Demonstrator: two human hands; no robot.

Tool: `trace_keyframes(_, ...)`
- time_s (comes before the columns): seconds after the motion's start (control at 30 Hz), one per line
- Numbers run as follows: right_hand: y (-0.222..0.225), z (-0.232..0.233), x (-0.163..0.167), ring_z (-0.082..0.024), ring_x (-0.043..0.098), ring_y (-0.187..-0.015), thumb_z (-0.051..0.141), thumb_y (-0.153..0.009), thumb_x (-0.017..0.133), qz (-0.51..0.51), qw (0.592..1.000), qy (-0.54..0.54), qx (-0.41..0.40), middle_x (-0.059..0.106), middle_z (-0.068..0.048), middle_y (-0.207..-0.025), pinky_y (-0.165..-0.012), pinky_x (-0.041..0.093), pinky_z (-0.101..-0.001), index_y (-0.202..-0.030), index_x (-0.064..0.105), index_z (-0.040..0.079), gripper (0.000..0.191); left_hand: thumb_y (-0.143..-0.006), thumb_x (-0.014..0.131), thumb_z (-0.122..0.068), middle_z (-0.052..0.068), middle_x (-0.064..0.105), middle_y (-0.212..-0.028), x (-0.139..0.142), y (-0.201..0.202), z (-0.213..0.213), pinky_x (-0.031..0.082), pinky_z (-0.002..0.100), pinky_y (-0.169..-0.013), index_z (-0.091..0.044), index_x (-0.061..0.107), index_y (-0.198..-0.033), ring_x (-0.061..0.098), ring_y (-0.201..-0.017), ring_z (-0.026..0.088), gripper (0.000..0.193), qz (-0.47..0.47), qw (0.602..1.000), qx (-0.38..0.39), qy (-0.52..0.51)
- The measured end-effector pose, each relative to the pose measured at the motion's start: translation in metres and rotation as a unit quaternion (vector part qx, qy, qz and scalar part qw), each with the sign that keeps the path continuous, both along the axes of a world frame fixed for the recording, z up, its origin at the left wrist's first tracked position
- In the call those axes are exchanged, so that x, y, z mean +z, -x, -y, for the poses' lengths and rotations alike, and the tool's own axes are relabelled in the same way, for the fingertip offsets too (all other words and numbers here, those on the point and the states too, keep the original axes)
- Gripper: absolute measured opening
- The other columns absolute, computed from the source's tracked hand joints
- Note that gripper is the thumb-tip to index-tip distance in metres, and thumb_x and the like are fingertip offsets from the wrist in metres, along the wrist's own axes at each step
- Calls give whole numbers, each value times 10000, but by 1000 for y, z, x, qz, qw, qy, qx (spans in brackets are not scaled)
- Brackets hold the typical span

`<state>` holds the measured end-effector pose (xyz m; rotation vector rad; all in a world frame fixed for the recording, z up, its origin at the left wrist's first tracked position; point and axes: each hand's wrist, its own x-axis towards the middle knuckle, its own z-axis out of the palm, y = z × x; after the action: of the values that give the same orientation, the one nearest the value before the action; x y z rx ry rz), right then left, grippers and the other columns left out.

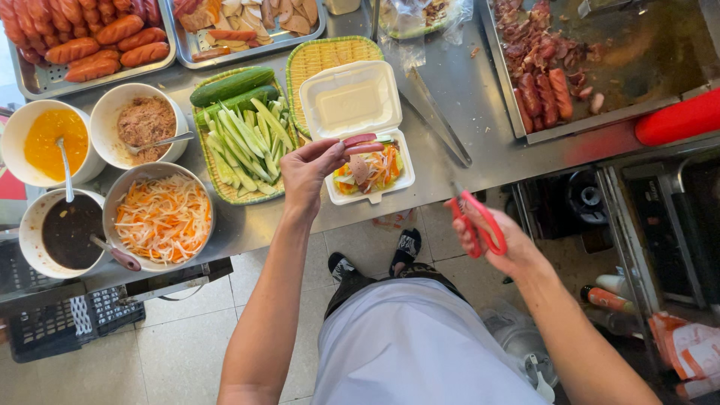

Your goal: The person scoops yellow rice into a styrofoam container, then adds a grilled flatbread cut with scissors, sauce from a squeeze bottle, sliced cucumbers, shredded vegetables, and cooked meats. The person closes the container, places it in a plastic bag, and hands it to a customer.

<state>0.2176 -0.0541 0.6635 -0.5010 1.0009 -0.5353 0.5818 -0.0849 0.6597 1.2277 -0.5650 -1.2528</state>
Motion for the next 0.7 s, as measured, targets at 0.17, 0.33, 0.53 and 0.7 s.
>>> trace_keyframes(0.17,-58,-28,27,-104,541,-642,461,-1011,482,82,982,-135,100,581,1,-788,-560,440,-264,-1365,578,20,574,-873,801,-73,163,767,-952,-20,8,4,643,281,-767,99,743,-1090,755,-801,190,283,-41,999,7,-6)
trace_keyframes(0.33,-89,-12,13,-73,500,-616,423,-1037,549,100,988,-91,79,552,12,-776,-518,415,-252,-1353,565,-4,532,-859,789,-56,154,775,-961,-37,7,-2,657,287,-777,93,752,-1056,766,-809,187,250,-56,996,-48,-50)
trace_keyframes(0.53,-95,-12,5,-58,434,-519,442,-1025,559,-25,993,-33,108,521,15,-713,-425,353,-229,-1323,591,-33,562,-874,784,-52,170,773,-947,-48,2,1,643,285,-753,95,771,-1038,749,-775,180,220,-8,996,-53,-70)
trace_keyframes(0.7,-84,-22,24,-67,489,-570,410,-1000,557,42,992,-66,102,525,19,-732,-470,399,-237,-1375,549,6,552,-861,791,-53,153,771,-944,-43,-3,-1,651,281,-758,82,753,-1040,762,-784,185,227,-55,996,9,-73)
